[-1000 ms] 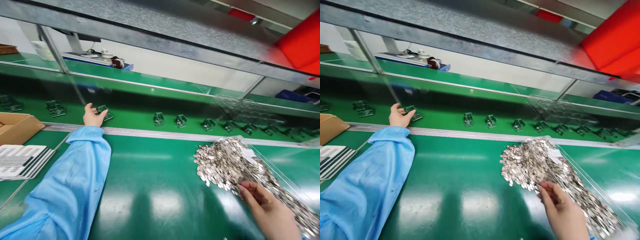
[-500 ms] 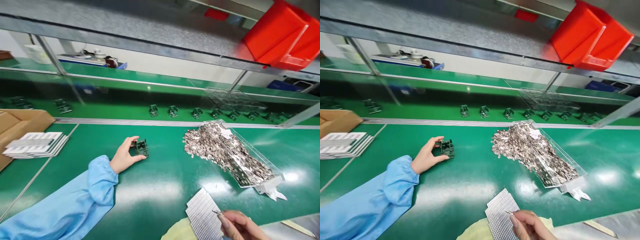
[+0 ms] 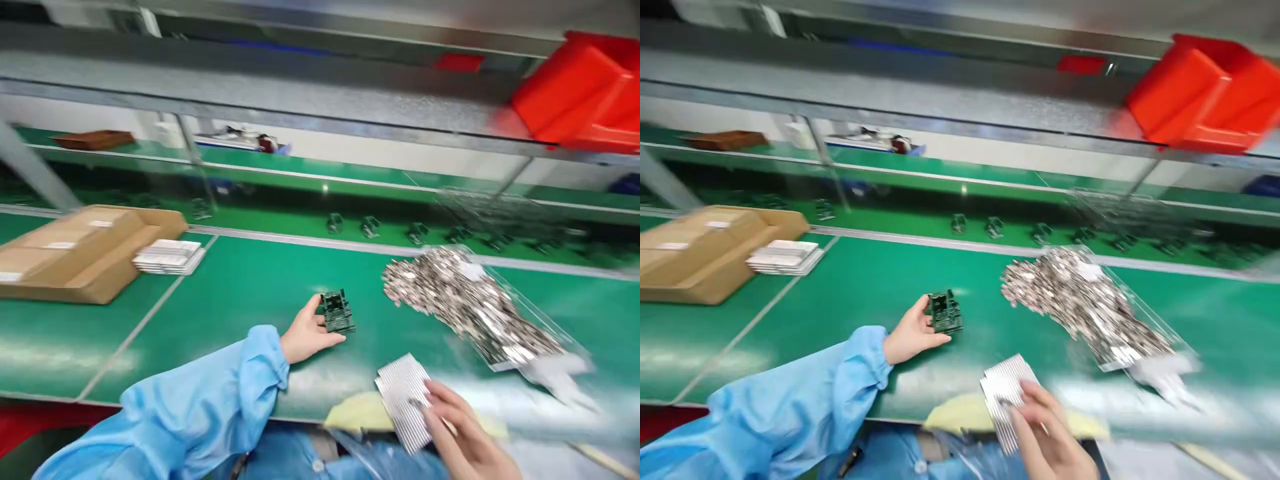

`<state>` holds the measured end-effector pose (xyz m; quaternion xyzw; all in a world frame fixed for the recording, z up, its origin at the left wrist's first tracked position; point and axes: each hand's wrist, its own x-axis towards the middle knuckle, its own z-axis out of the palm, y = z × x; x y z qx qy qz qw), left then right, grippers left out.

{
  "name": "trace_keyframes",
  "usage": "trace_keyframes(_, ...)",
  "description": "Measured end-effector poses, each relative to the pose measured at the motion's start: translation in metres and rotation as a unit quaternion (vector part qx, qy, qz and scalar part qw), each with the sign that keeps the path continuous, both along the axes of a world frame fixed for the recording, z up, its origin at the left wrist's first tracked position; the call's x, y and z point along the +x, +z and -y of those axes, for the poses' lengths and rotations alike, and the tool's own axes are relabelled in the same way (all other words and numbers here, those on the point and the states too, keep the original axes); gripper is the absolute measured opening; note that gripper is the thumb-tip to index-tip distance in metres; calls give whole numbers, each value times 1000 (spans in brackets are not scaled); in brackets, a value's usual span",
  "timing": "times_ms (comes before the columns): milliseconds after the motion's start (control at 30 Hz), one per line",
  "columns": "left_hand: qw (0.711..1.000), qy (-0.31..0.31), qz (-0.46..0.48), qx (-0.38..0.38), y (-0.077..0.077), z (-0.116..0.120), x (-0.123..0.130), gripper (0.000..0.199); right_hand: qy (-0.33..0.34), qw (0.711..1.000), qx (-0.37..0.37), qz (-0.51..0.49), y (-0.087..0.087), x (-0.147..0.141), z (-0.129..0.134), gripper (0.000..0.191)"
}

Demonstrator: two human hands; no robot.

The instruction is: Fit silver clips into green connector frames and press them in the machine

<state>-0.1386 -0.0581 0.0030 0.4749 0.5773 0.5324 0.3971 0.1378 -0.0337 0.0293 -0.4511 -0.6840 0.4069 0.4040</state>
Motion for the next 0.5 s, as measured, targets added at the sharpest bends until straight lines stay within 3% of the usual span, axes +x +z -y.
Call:
trace_keyframes(133, 988, -36, 153, 6, 6, 21, 40, 74, 25, 1000, 0, -13, 21, -25, 17, 22)
trace_keyframes(500, 973, -110, 205, 1, 5, 33, 46, 52, 42, 999, 16, -7, 7, -66, 23, 9)
